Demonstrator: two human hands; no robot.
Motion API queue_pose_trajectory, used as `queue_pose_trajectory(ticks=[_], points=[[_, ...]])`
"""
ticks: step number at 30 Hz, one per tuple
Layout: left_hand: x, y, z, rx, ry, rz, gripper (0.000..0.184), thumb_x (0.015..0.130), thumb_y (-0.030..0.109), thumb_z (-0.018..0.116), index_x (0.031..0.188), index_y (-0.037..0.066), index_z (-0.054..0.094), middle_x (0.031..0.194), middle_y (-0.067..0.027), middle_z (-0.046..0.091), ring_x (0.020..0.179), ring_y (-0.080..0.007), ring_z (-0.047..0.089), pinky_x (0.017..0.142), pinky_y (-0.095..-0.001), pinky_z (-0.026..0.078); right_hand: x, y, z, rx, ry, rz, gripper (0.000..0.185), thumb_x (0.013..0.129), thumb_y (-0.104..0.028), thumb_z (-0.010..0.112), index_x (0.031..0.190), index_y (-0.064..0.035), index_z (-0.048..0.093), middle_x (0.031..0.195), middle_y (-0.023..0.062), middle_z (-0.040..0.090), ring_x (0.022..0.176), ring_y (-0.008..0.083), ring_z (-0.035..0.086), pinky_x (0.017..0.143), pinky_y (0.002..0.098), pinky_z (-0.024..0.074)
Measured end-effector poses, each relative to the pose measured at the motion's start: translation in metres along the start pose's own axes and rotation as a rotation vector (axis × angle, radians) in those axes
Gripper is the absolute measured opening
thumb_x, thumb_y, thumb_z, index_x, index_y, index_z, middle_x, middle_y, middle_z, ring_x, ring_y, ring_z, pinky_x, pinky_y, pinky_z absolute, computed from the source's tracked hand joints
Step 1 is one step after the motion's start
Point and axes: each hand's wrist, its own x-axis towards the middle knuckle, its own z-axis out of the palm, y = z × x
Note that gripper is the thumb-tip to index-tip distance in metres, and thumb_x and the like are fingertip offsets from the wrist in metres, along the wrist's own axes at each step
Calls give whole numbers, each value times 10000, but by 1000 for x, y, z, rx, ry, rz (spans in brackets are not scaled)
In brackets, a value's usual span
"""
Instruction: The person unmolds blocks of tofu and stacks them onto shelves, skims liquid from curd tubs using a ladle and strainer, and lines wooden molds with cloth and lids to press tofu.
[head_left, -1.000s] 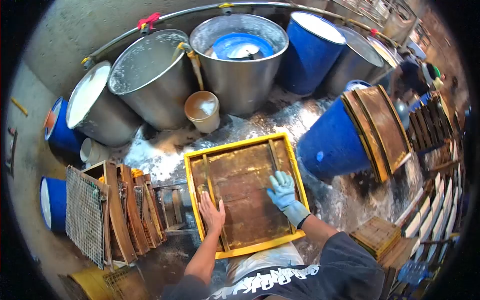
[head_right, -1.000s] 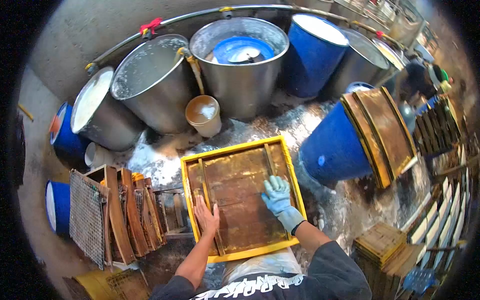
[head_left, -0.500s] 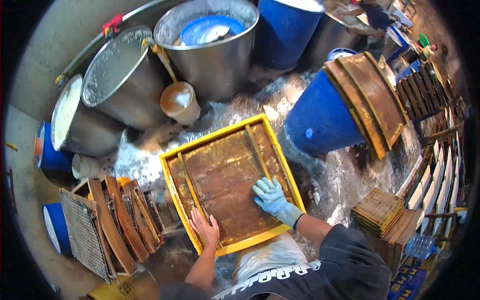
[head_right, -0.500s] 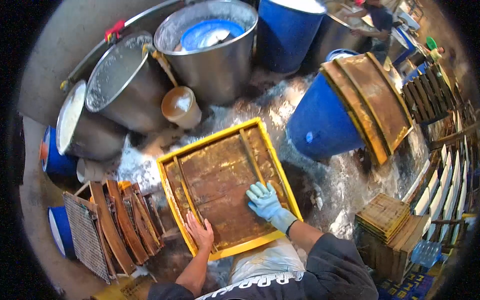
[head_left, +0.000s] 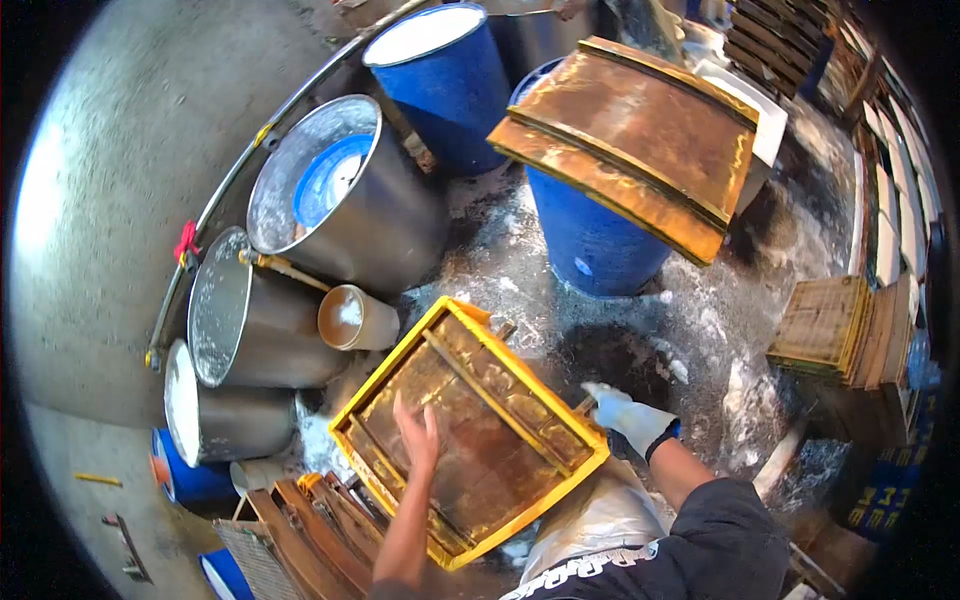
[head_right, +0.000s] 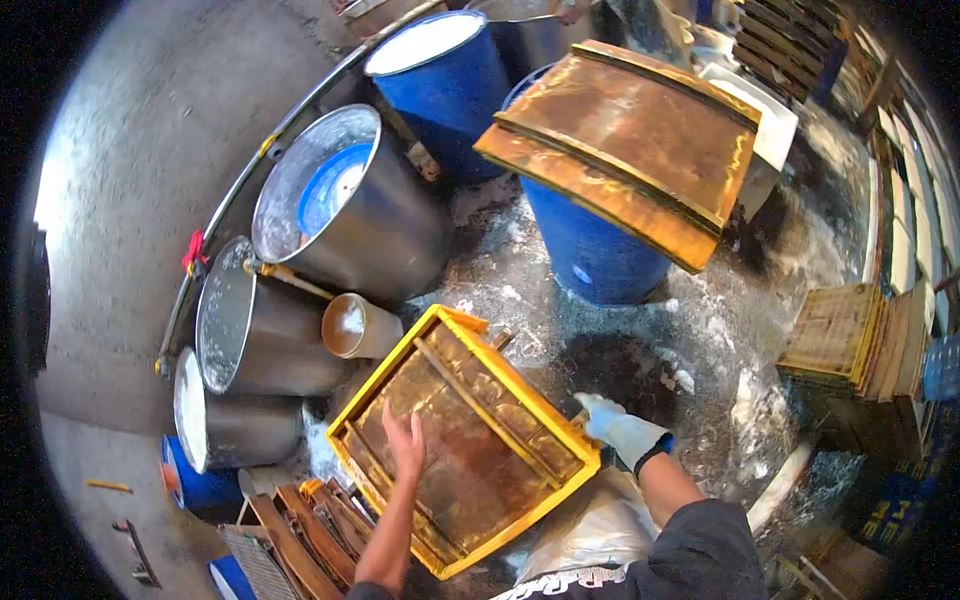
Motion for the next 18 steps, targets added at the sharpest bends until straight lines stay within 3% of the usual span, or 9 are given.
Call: queue_pose_trajectory(ticks=[2,3,5,7,9,11,13,16,18], points=[[72,29,49,266,-41,464,590,964,124,642,1491,1,407,1457,-256,481,1313,-393,515,1104,-466,410,11,46,20,-91,-261,-135,790,808,-230,742,1531,-223,423,1448,147,554,1334,356,538,1090,414,463],[100,50,76,253,-95,515,511,967,149,641,1429,7,477,1413,-234,530,1307,-384,521,1090,-490,407,13,54,34,-147,-195,-278,658,835,-214,701,1467,-198,516,1401,135,594,1302,340,564,1066,415,481],[144,67,138,609,-219,552,516,929,296,672,1385,91,544,1394,-149,583,1359,-323,505,1106,-493,382,43,81,94,4,-204,-175,504,859,-170,643,1362,-166,619,1317,132,649,1251,324,600,1026,414,501],[162,52,196,938,-195,833,501,934,350,631,1387,146,574,1461,-142,548,1353,-302,523,1112,-576,331,42,60,63,11,-193,-233,459,804,-112,716,1260,-129,667,1259,202,672,1146,411,644,980,450,520],[181,-6,250,1209,-408,632,410,926,297,617,1295,123,660,1359,-154,639,1265,-305,611,1077,-595,385,33,66,82,203,-120,-151,399,817,-96,694,1216,-112,684,1225,179,695,1126,374,661,966,422,520],[179,20,267,1274,-550,450,357,917,275,612,1222,111,699,1258,-147,690,1196,-302,655,1025,-572,443,22,80,81,395,-31,-85,343,830,-79,672,1171,-94,700,1190,157,717,1106,338,679,951,395,520],[183,36,271,1352,-687,268,314,908,254,607,1148,99,738,1157,-140,740,1126,-299,699,973,-549,500,-4,81,69,1149,-90,55,362,850,-10,577,1194,-50,684,1115,92,721,1018,202,675,923,340,513],[219,33,257,1153,-549,262,291,914,302,599,969,58,748,989,-162,759,990,-341,735,789,-488,575,-40,96,53,1264,-111,150,365,833,42,553,1173,-25,670,1078,49,699,997,144,640,899,298,510],[266,25,228,578,-374,296,334,948,330,620,971,5,694,952,-189,732,852,-302,744,734,-502,592,-62,100,56,1269,-132,212,368,846,42,545,1194,-16,652,1078,46,693,985,140,636,890,280,512]])
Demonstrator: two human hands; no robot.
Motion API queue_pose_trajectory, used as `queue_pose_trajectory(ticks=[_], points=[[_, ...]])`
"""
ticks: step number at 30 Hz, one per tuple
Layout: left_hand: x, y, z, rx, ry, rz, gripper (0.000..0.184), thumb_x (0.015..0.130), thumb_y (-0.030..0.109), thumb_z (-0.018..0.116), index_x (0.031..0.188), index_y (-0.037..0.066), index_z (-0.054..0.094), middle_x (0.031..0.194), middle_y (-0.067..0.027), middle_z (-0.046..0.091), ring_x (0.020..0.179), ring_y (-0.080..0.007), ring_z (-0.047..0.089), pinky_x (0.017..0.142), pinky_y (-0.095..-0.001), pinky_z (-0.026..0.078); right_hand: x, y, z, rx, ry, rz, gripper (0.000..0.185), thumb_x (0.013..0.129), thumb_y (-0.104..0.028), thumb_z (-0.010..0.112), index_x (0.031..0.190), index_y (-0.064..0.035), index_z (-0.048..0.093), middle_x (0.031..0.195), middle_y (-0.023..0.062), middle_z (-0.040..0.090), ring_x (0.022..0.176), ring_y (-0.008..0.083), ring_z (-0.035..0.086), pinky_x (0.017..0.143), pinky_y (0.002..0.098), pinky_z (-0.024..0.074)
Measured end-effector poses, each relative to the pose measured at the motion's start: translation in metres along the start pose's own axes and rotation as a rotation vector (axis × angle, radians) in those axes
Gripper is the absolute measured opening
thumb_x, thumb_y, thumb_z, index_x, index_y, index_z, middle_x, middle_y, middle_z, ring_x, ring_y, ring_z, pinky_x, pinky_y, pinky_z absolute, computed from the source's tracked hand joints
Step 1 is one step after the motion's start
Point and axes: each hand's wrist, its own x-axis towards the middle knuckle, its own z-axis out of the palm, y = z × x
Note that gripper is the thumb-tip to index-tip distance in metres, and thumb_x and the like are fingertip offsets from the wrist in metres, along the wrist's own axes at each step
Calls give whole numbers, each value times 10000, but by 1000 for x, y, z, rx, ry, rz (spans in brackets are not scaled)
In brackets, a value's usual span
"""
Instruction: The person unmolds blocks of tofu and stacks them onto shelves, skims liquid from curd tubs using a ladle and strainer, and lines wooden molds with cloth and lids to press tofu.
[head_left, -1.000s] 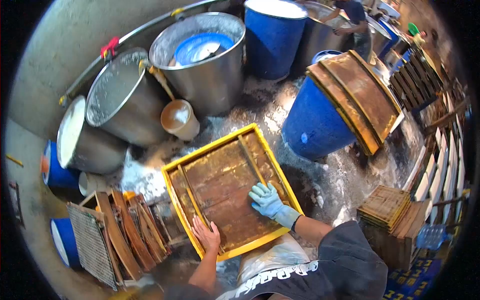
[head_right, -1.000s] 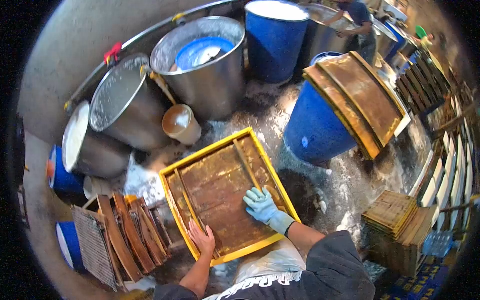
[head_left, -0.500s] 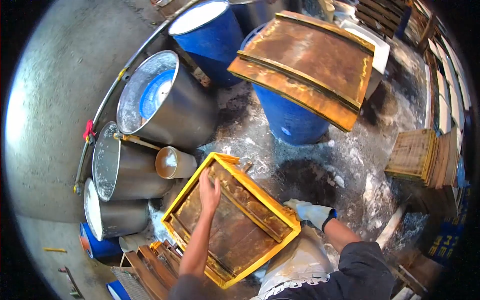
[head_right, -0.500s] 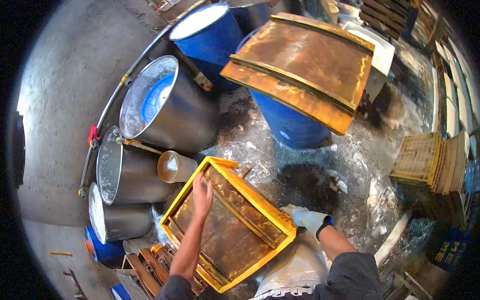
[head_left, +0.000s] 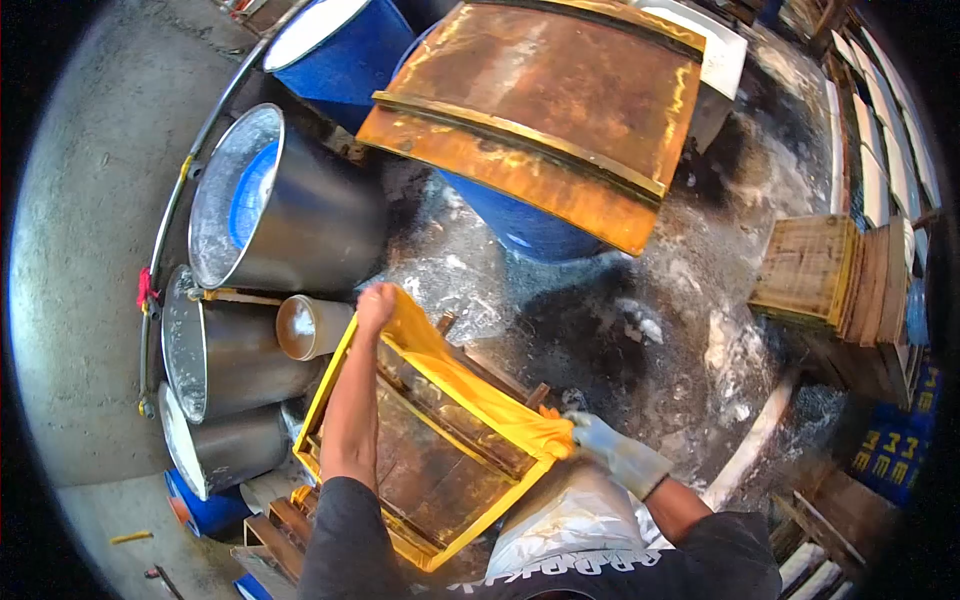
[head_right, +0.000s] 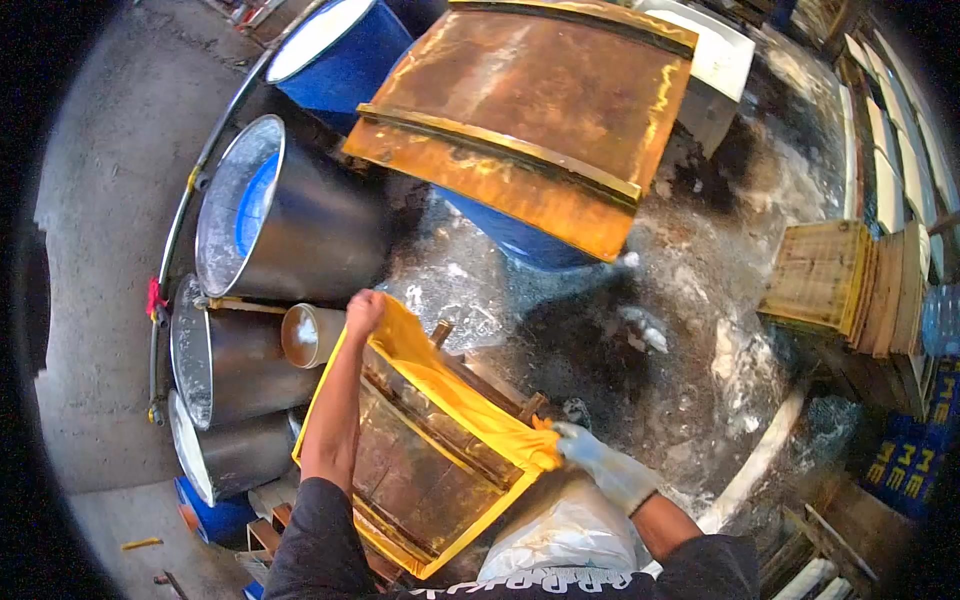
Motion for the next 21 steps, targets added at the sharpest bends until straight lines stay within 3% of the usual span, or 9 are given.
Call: queue_pose_trajectory(ticks=[3,7,9,10,11,13,17,19,21], points=[[-2,-35,-81,-720,232,-263,269,1007,271,600,1006,7,655,928,-119,713,776,-200,714,581,-376,599,-61,-28,32,-40,-96,121,392,890,-85,599,1274,-10,627,1140,51,680,1033,146,627,923,292,507],[-105,-176,-105,-1000,512,-463,286,1033,256,553,1001,-8,659,840,-123,716,717,-199,707,548,-329,590,-84,-19,106,-255,-284,25,389,928,-168,631,1285,-14,638,1107,108,711,1048,181,654,917,318,524],[-185,-248,-77,14,283,-512,389,997,306,595,793,-10,695,727,-142,717,657,-231,695,573,-390,554,-71,8,144,-702,-344,-289,333,933,-178,620,1239,-50,656,1104,151,722,1035,235,693,901,364,544],[-229,-227,-74,-777,378,-674,390,962,294,640,732,-17,682,727,-150,715,656,-277,680,621,-427,528,-69,-6,157,-721,-352,-298,333,933,-178,620,1239,-50,656,1104,151,722,1035,235,693,901,364,544],[-266,-260,-38,-423,643,-706,337,934,290,682,809,-23,685,842,-182,727,793,-313,690,755,-427,527,-71,-40,172,-927,-368,-322,306,922,-186,626,1195,-55,668,1084,163,719,1008,271,700,873,397,553],[-363,-211,-59,-131,596,-673,385,916,312,718,1128,-6,675,1219,-233,671,1083,-339,648,907,-457,506,-61,-92,191,-1113,-212,-432,244,900,-199,637,1097,-65,690,1038,171,716,951,330,701,814,447,562],[-519,-180,-62,78,369,-1325,957,805,474,831,1509,21,367,1589,-213,345,1404,-383,410,1093,-511,409,-2,-137,209,-1116,466,-980,313,790,-266,736,1038,-80,695,897,156,690,835,374,679,737,477,553],[-588,-233,-2,67,348,-1383,962,771,506,864,1449,-24,433,1503,-212,463,1340,-351,498,1055,-476,449,23,-137,224,-1262,584,-819,583,754,-420,815,1159,-48,623,1092,189,680,1007,380,684,855,481,560],[-606,-212,-42,-867,44,-1075,812,822,450,847,1373,-47,517,1319,-182,611,1183,-292,611,971,-430,501,45,-121,246,-1314,461,-289,807,726,-532,852,1289,-44,542,1251,192,639,1114,382,665,918,461,559]])
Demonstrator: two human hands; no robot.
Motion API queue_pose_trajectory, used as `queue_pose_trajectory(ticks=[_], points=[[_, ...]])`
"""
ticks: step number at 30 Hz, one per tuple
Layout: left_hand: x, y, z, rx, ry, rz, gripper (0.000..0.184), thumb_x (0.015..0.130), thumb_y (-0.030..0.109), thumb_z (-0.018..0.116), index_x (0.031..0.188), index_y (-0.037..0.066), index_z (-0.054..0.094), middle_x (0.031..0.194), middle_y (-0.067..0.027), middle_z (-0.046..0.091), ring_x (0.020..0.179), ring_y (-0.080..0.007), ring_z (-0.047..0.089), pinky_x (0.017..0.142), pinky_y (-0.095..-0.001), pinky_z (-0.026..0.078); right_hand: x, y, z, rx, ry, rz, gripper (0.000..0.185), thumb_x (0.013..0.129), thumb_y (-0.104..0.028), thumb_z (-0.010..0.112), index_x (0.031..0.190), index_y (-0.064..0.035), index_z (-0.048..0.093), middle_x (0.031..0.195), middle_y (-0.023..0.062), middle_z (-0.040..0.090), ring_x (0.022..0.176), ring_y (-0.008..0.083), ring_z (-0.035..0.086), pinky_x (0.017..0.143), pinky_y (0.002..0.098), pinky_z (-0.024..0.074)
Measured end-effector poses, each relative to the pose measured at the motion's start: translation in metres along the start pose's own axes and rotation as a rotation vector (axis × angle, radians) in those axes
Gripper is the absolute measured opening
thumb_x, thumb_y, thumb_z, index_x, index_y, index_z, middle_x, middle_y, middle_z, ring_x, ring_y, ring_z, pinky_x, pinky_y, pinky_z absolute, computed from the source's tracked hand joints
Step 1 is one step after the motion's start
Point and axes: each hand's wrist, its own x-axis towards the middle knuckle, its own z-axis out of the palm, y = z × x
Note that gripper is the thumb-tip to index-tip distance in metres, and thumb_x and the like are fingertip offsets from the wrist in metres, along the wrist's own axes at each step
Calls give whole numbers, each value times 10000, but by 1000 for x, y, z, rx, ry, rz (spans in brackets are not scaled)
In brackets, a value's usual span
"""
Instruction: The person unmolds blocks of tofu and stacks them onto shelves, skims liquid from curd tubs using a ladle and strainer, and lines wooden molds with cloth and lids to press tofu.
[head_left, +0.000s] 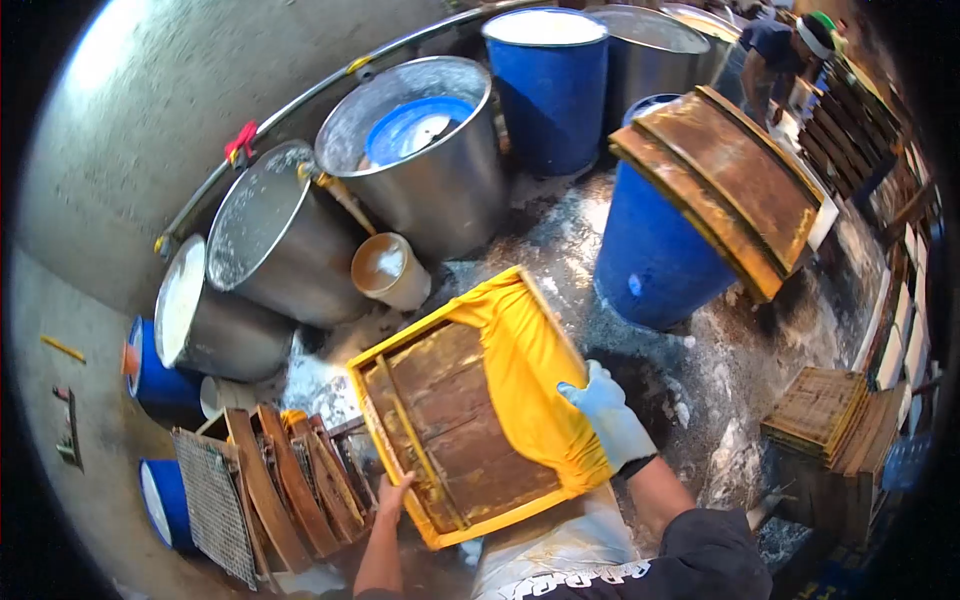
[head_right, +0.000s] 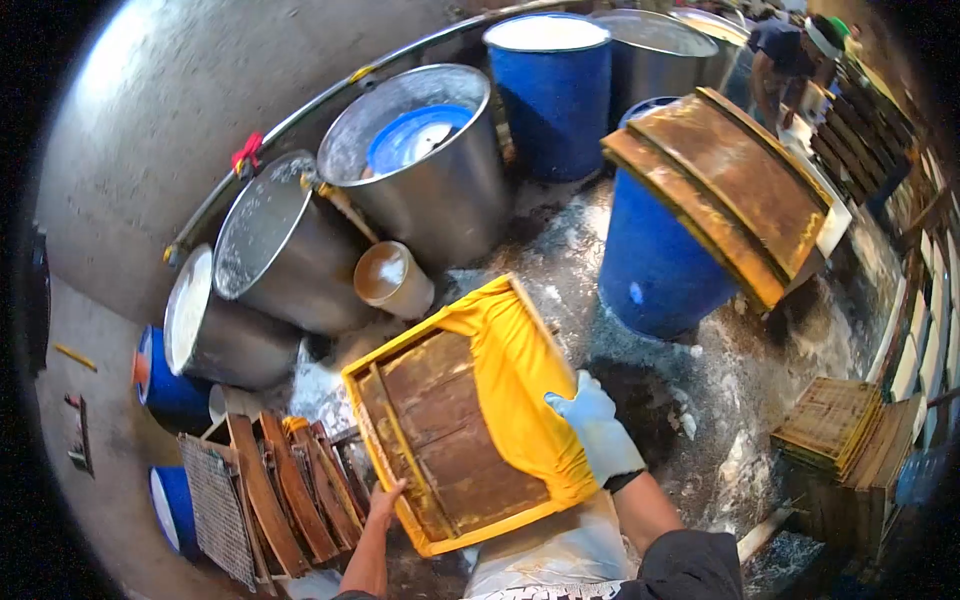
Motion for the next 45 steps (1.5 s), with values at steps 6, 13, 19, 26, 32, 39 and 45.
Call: queue_pose_trajectory(ticks=[6,13,19,26,32,39,45], points=[[23,-34,-12,-252,-325,25,340,893,262,778,1044,-29,690,936,-52,692,832,-167,648,735,-340,509,-17,-47,26,-251,89,129,996,667,-559,900,1385,-13,479,1356,238,596,1183,383,646,981,433,540],[42,-60,-34,-668,-384,-30,327,880,168,774,1121,-23,663,983,-73,687,827,-185,659,733,-340,540,-56,-56,50,-200,72,192,1050,648,-586,896,1414,4,487,1305,270,620,1209,392,632,1016,439,511],[0,-44,-176,-393,-131,-96,330,888,144,761,1135,-14,609,941,-61,636,870,-234,657,783,-402,527,-118,-89,113,-48,-113,203,1197,664,-572,897,1518,69,357,1435,327,520,1323,409,549,1095,431,448],[-179,71,-288,-124,260,174,314,910,130,692,1157,-51,622,941,-65,673,852,-231,660,793,-354,517,-148,-143,169,310,-577,30,1225,684,-634,856,1519,93,333,1444,325,518,1360,414,518,1114,431,433],[-255,157,-245,283,469,279,382,906,248,703,1077,-82,616,878,-116,666,820,-199,623,702,-386,504,-143,-128,259,793,-777,-65,1079,788,-503,846,1519,94,324,1503,278,480,1401,353,478,1144,412,398],[-363,255,-49,198,7,835,673,979,428,655,1447,-17,465,1363,-172,532,1238,-264,564,1008,-380,489,-202,-130,-43,1501,-1102,-239,667,1073,-275,501,1597,-6,189,1611,143,330,1450,257,372,1135,358,388],[-247,-75,93,-166,-340,-81,355,1060,370,478,1072,57,646,915,-105,694,778,-185,664,692,-264,521,-190,94,66,1121,-808,-39,580,1055,-250,534,1520,2,296,1480,131,429,1324,246,452,1083,356,430]])
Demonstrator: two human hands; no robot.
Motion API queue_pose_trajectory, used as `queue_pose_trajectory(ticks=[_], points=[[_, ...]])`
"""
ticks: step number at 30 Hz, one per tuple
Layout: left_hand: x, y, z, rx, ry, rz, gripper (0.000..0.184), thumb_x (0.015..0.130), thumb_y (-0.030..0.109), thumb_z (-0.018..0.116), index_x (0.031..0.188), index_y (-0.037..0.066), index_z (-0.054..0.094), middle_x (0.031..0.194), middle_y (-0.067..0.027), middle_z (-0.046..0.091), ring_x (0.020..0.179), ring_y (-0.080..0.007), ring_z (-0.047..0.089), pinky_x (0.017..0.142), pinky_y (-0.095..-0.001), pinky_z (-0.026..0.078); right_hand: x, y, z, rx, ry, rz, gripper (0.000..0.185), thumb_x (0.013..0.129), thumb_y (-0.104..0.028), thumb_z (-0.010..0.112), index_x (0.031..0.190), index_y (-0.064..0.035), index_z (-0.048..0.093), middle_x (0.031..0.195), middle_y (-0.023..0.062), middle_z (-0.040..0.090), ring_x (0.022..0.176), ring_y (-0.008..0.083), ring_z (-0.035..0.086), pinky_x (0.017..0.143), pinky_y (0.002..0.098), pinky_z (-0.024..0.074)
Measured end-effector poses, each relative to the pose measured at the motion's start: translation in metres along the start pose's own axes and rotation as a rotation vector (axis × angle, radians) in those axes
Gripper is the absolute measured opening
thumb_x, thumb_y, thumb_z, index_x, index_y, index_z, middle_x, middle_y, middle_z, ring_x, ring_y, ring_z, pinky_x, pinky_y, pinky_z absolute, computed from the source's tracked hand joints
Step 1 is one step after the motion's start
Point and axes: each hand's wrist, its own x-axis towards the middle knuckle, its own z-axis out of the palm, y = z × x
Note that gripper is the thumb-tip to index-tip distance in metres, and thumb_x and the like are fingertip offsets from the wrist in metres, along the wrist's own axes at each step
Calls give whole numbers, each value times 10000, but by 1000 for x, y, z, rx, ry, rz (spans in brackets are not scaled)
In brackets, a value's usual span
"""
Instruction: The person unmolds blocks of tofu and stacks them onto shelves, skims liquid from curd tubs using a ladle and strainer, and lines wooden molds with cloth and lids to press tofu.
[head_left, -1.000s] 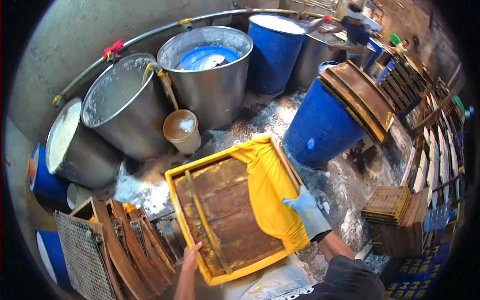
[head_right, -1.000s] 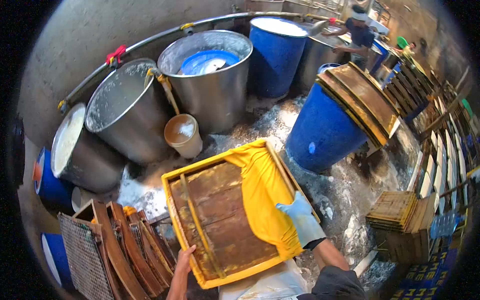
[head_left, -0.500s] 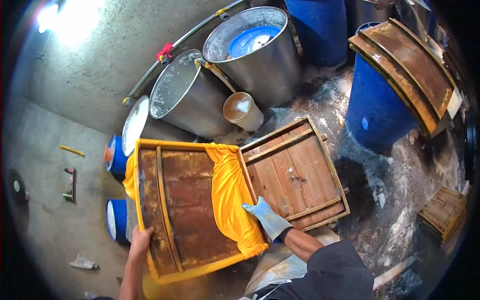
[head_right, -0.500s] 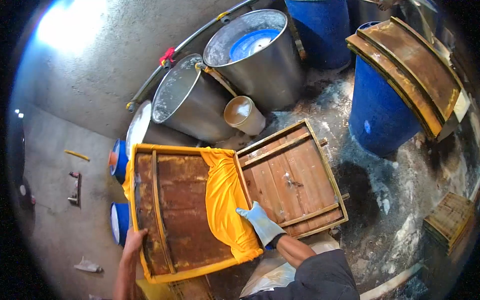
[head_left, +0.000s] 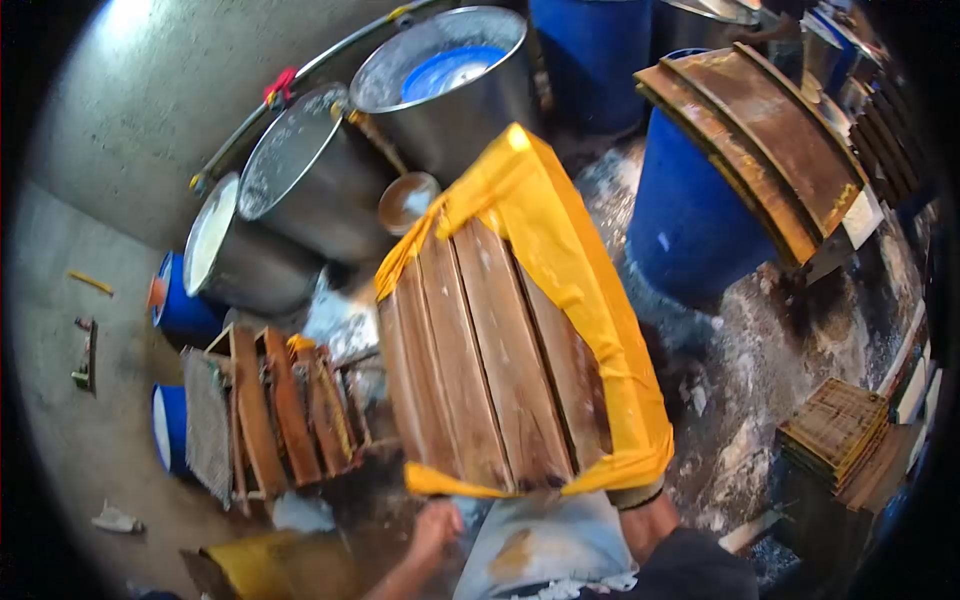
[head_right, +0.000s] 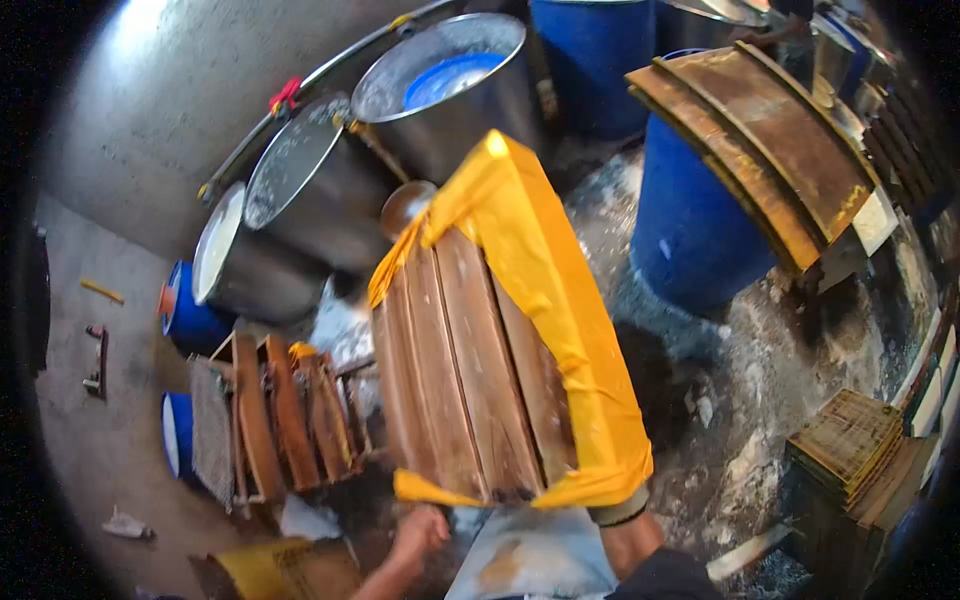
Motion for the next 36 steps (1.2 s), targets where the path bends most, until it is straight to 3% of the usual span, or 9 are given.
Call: queue_pose_trajectory(ticks=[2,6,15,20,22,23,25,29,36], points=[[34,-72,56,-628,-37,-474,520,1058,494,398,1182,53,643,1144,-177,696,991,-317,665,914,-471,522,16,73,-60,-54,160,92,552,1049,-242,545,1495,4,331,1436,127,462,1282,242,478,1065,355,444],[64,8,137,-1308,-163,-285,514,1003,522,483,1315,136,618,1270,-115,691,1199,-363,621,1139,-574,375,48,171,-131,-27,329,185,497,1037,-226,567,1443,9,403,1349,118,528,1198,235,531,1030,354,472],[113,-7,132,-1516,-53,-195,480,993,444,512,1339,127,612,1293,-92,680,1201,-297,633,1077,-627,426,-28,169,-176,350,538,256,384,1011,-190,616,1328,20,563,1151,100,677,1009,218,651,951,351,535],[102,-114,62,-1035,-110,-273,1093,848,912,325,1592,113,269,1632,-179,310,1417,-460,419,1093,-643,374,-123,100,-183,96,511,382,360,981,-171,663,1287,14,620,1082,88,725,919,209,697,880,346,569],[83,-122,11,-930,113,-251,998,792,949,375,1286,99,547,1094,-135,670,842,-298,701,687,-458,579,-136,99,-182,6,335,347,377,964,-207,701,1282,-17,627,1069,85,722,915,207,711,810,360,588],[96,-143,-29,-1248,-313,3,844,809,911,454,1059,118,596,795,-58,619,525,-216,592,432,-327,485,-137,85,-165,-2,289,413,373,970,-247,699,1264,-26,636,1073,89,721,916,207,713,800,367,589],[78,-60,-49,-775,530,-132,743,846,835,545,972,105,599,728,-37,582,434,-179,536,371,-285,451,-109,60,-121,-43,217,524,391,992,-359,662,1216,-40,653,1054,100,726,901,213,720,782,385,592],[90,-24,-98,-152,462,-26,541,928,598,673,985,68,579,772,-60,617,481,-149,598,417,-272,527,-73,48,-63,234,486,605,503,1026,-531,522,1120,-57,661,963,116,739,804,247,729,710,417,595],[85,-150,-135,-514,325,-203,281,1039,347,542,1097,74,580,917,-80,632,718,-205,688,612,-366,608,-126,6,-115,61,933,246,413,1038,-358,454,816,-71,651,634,75,625,477,194,578,456,321,458]])
